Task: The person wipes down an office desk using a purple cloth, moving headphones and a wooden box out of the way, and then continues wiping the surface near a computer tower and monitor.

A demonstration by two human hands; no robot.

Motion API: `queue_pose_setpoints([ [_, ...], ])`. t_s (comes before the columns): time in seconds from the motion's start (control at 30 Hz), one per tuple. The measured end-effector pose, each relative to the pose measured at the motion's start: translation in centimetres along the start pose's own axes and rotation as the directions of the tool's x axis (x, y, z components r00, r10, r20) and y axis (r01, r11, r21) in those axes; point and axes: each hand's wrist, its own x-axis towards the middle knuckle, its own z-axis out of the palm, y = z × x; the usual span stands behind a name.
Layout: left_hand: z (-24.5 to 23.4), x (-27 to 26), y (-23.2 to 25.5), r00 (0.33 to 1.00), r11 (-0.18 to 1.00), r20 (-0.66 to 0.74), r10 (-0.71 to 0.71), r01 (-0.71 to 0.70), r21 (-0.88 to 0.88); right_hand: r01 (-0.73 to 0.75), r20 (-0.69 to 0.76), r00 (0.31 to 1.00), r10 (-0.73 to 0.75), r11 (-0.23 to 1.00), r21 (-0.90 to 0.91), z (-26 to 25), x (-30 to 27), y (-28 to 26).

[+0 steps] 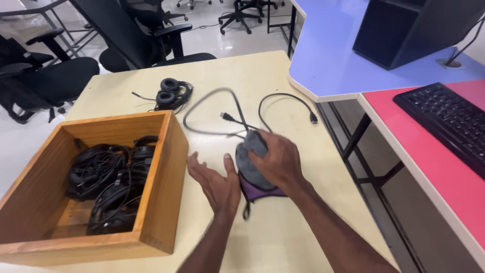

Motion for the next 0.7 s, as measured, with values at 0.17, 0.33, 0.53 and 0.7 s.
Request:
queue_pose_setpoints([
  [0.17,5.1,2.8,-1.2,0.634,0.655,0.493,-0.596,0.739,-0.158,-0.036,-0.079,0.996,0.038,0.999,0.025,-3.0,3.4,-2.8],
  [0.33,9.9,5.4,0.5,0.26,0.077,0.933,-0.247,0.965,-0.249,-0.036,-0.037,0.998,0.05,0.952,0.305,-5.2,5.5,-3.8],
  [0.53,18.2,11.0,2.1,0.206,0.047,0.977,0.048,0.977,-0.209,-0.1,0.104,0.993,0.05,0.82,0.564,-9.4,11.6,-1.1],
  [0.7,23.9,17.1,3.0,0.229,0.306,0.973,0.038,0.924,-0.229,-0.109,-0.045,0.968,0.247,0.577,0.81,-11.5,17.0,2.9],
])
